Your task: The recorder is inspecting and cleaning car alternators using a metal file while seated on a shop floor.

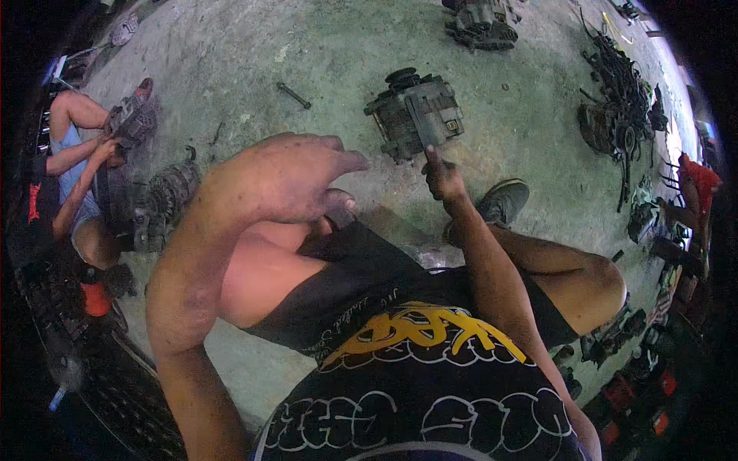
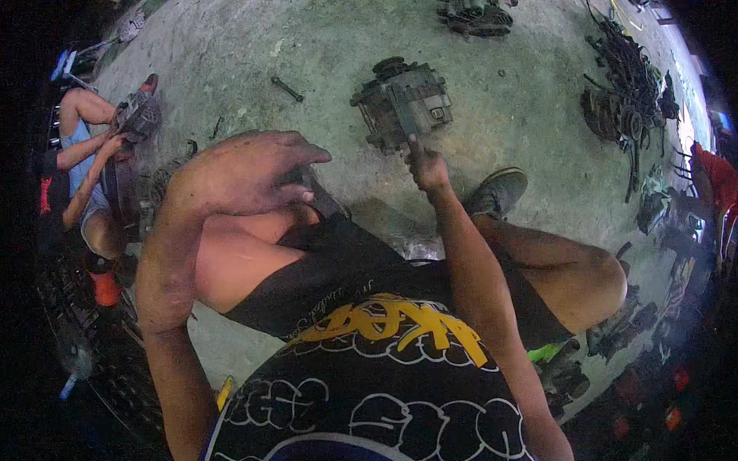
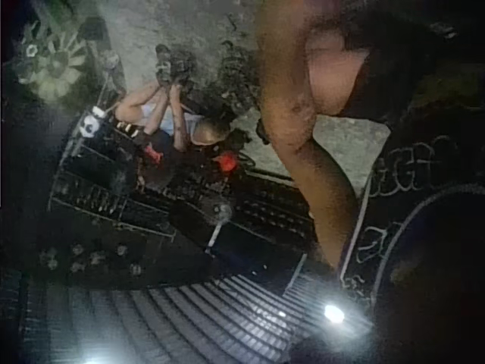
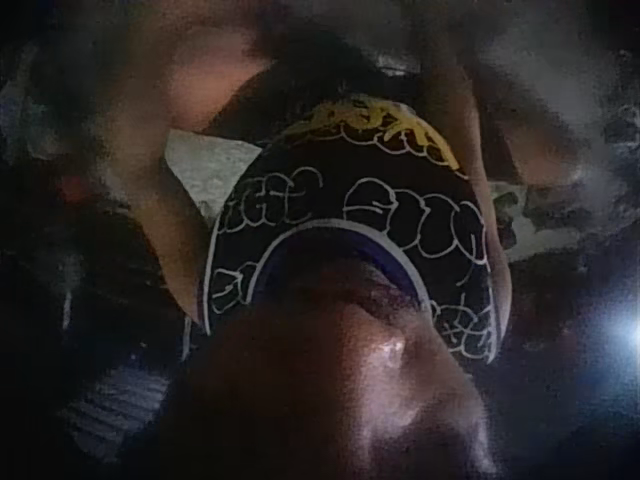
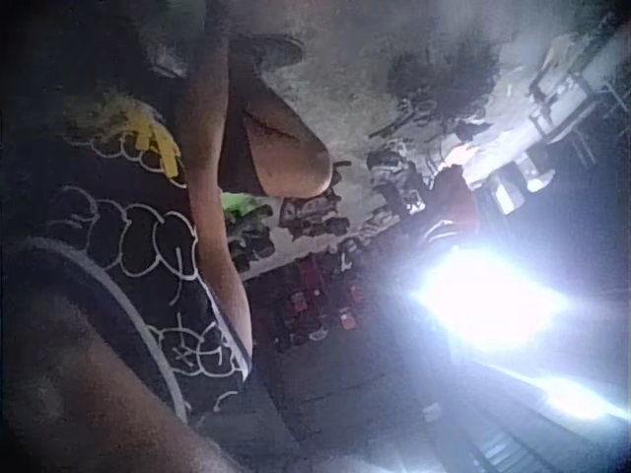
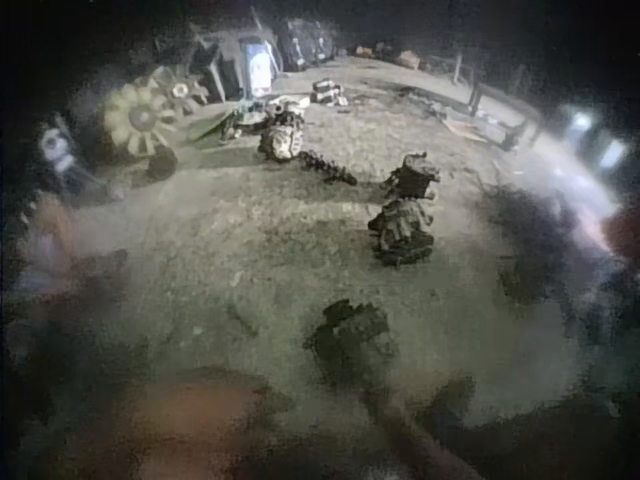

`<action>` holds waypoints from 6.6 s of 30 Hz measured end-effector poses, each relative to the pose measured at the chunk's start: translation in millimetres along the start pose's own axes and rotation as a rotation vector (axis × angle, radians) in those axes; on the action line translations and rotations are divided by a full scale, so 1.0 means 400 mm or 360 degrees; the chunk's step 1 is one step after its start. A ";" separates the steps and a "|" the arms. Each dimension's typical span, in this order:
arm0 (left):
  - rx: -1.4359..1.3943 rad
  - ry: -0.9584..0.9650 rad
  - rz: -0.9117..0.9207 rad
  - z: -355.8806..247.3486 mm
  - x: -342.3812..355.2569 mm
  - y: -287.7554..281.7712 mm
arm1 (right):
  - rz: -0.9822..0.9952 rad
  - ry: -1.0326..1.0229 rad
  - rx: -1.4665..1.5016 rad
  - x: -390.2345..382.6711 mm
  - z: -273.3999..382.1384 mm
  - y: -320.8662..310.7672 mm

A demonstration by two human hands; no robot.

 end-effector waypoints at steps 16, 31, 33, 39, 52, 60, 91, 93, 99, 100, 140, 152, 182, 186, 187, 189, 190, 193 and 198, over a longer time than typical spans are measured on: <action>0.0017 -0.0052 0.0049 0.022 -0.001 0.004 | 0.0131 -0.0111 -0.0098 -0.076 0.054 0.034; -0.0075 -0.0091 0.0052 0.035 -0.004 0.013 | 0.0065 -0.0238 -0.0210 -0.085 0.109 0.002; -0.0026 -0.0122 0.0142 0.012 -0.005 -0.002 | 0.0000 -0.0082 -0.0180 -0.109 0.021 -0.097; -0.0078 -0.0060 0.0122 0.006 0.016 0.003 | -0.0047 -0.0096 0.0000 0.038 0.017 -0.055; 0.0041 -0.0100 0.0142 0.019 0.023 0.057 | 0.0347 0.0319 0.0502 0.024 0.021 -0.027; 0.0045 -0.0127 0.0051 0.020 0.017 0.013 | 0.0242 0.0202 0.0245 0.033 -0.012 -0.090; -0.0020 -0.0138 0.0150 0.021 0.006 0.027 | 0.0587 -0.0295 -0.1256 -0.024 -0.204 -0.104; -0.0112 -0.0025 0.0083 0.015 0.009 0.024 | 0.0577 -0.0608 -0.0530 -0.062 -0.175 -0.114; -0.0040 -0.0064 0.0029 0.030 -0.015 0.005 | 0.0294 0.0047 0.0370 -0.139 -0.088 -0.142; -0.0040 -0.0056 0.0026 0.031 -0.012 0.006 | 0.0286 0.0046 0.0369 -0.141 -0.078 -0.127; 0.0072 -0.0072 -0.0056 0.014 -0.009 0.003 | 0.0583 -0.0992 0.0588 0.109 0.087 -0.050; 0.0159 -0.0091 0.0005 -0.003 0.035 0.018 | 0.0135 -0.0936 -0.0284 0.124 0.089 -0.093; -0.1799 -0.1630 -0.1744 0.380 0.388 0.549 | 0.0660 -0.0513 0.0258 0.276 0.184 -0.295; -0.2182 -0.1533 -0.1996 0.396 0.376 0.576 | 0.0407 -0.0265 0.0383 0.243 0.100 -0.189; -0.2166 -0.1551 -0.1968 0.389 0.381 0.550 | 0.0363 -0.0041 0.0390 0.227 0.092 -0.185; -0.2256 -0.1624 -0.1991 0.373 0.380 0.514 | 0.0315 0.0055 0.0446 0.259 0.034 -0.190; -0.2256 -0.1648 -0.1929 0.376 0.384 0.520 | 0.0266 0.0067 0.0529 0.276 -0.014 -0.189; -0.1962 -0.1708 -0.1773 0.451 0.355 0.492 | 0.0200 0.0131 0.0640 0.264 -0.063 -0.176; -0.2228 -0.1751 -0.1694 0.509 0.376 0.516 | 0.0283 0.0139 0.0612 0.213 0.025 -0.173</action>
Point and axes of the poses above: each hand's wrist, its own x-axis towards the middle knuckle, its own y-axis out of the palm, z = x × y, the point moved 10 cm from there along x, towards the middle knuckle, and after that the axes turned 12 degrees about -z, right-handed, at the moved point
